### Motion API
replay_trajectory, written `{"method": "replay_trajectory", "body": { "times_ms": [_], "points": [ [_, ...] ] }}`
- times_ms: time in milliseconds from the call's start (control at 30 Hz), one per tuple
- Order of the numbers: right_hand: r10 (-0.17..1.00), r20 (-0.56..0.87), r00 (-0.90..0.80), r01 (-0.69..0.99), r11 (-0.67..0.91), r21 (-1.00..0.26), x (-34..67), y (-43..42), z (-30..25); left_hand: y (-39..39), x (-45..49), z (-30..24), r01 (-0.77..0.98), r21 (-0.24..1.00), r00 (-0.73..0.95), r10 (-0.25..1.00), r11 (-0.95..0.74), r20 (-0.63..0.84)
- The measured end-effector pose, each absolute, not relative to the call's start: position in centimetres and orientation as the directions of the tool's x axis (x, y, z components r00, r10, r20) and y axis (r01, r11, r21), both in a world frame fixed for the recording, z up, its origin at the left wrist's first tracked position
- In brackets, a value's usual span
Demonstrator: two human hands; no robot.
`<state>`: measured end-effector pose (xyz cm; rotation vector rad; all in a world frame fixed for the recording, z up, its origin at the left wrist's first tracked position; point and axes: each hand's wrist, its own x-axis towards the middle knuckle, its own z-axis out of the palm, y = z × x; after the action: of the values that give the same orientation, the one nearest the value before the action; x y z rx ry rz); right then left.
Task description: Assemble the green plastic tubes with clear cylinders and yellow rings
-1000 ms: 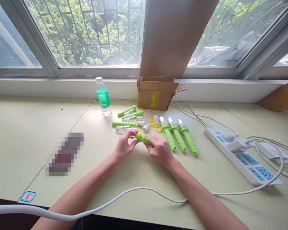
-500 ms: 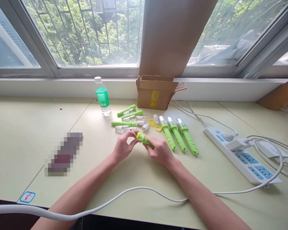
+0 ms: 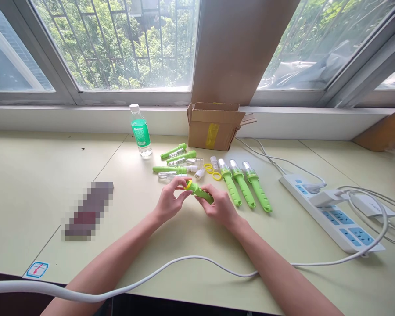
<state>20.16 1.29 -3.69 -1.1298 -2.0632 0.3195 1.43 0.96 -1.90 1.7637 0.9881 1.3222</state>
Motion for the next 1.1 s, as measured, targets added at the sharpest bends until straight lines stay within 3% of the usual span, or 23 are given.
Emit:
{"method": "replay_trajectory", "body": {
  "times_ms": [200,567,833,1100],
  "points": [
    [0.778,0.538,-0.324,0.63,0.602,-0.491,20.2,1.4,-3.8,1.0,1.5,-2.3,0.211,0.85,0.153,0.876,-0.482,0.458],
    [0.819,0.497,-0.287,0.523,0.569,-0.635,19.9,1.2,-2.9,1.4,0.9,-1.8,0.159,0.856,0.242,0.86,-0.492,0.45],
    [0.883,0.382,-0.274,0.465,0.469,-0.751,20.0,1.1,-2.8,1.6,0.8,-1.8,0.179,0.849,0.248,0.858,-0.496,0.449],
    [0.936,0.204,-0.286,0.306,0.291,-0.906,20.1,1.1,-2.8,1.9,0.8,-2.6,0.236,0.774,0.22,0.808,-0.588,0.547]
  ]
}}
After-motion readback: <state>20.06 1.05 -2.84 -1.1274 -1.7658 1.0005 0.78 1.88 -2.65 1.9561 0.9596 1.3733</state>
